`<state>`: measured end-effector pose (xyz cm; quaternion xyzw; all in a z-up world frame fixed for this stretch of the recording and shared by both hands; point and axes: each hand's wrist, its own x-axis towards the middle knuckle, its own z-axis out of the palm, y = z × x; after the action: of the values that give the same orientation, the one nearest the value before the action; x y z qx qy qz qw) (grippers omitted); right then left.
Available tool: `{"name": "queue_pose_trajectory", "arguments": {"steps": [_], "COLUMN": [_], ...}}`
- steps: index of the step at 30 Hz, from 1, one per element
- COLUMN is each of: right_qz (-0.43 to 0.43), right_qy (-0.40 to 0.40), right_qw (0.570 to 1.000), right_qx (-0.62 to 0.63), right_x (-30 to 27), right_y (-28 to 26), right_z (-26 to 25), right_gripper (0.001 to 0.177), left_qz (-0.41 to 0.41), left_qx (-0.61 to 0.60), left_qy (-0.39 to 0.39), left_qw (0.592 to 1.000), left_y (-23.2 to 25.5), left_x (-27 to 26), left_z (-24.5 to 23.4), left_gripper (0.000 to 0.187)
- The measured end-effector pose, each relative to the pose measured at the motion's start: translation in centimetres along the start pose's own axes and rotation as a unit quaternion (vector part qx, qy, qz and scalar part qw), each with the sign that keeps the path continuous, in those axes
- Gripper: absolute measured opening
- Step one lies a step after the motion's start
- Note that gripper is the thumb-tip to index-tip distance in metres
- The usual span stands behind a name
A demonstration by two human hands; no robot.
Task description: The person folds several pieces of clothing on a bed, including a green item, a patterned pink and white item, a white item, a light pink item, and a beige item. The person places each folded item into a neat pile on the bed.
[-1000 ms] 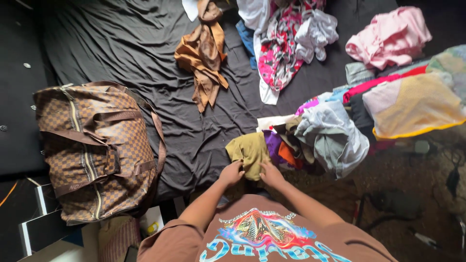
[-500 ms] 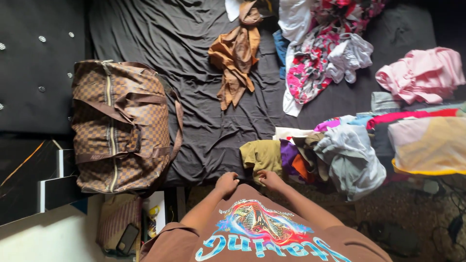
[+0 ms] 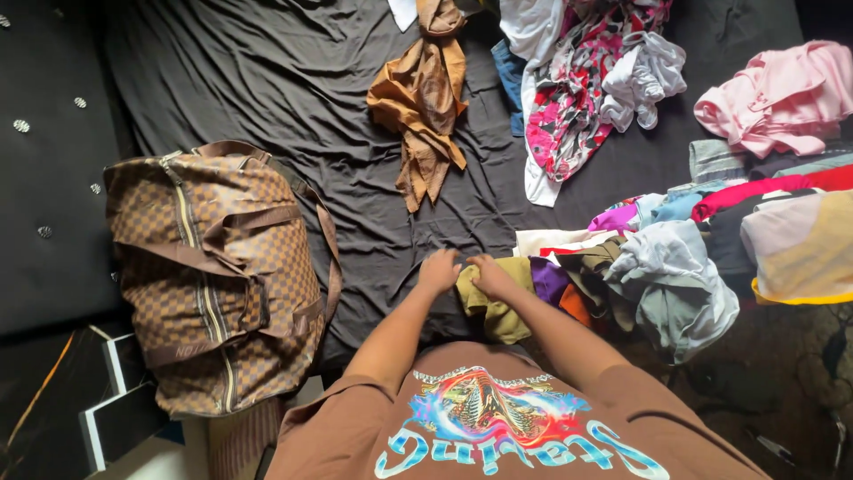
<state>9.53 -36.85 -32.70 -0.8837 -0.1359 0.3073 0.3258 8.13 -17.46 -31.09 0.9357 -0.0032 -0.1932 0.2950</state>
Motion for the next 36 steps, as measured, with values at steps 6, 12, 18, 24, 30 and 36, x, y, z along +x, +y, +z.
{"name": "queue_pose_trajectory", "arguments": {"steps": [6,12,18,24,30,36], "right_qz": [0.01,0.14,0.227,0.209,0.113,0.059], "right_qy": [0.064,0.157,0.161,0.16,0.404,0.426], "right_qw": [0.996,0.975,0.96,0.964,0.895,0.844], "right_qx": [-0.053,-0.067,0.037,-0.045,0.15,0.322], "right_x": [6.9,13.2,13.9,15.1,17.5,12.5], "right_y": [4.3,10.5,11.6,13.4,11.5,-1.5], "right_z": [-5.7,-12.7,-17.1,-16.3,-10.7,-10.6], "right_gripper": [0.058,0.058,0.058,0.049,0.009,0.01], "left_qz": [0.042,0.031,0.124,0.107,-0.013,-0.226], "left_qx": [0.06,0.079,0.048,0.028,-0.317,-0.673], "left_qy": [-0.06,-0.098,-0.046,-0.07,0.018,-0.104], "left_qw": [0.996,0.992,0.99,0.991,0.948,0.696], "left_y": [6.4,11.6,12.8,11.1,3.9,7.1], "left_x": [8.9,16.1,19.8,20.4,22.9,21.5], "left_z": [-2.3,-1.8,-0.4,0.0,6.8,0.6], "left_gripper": [0.042,0.063,0.06,0.048,0.042,0.053]}}
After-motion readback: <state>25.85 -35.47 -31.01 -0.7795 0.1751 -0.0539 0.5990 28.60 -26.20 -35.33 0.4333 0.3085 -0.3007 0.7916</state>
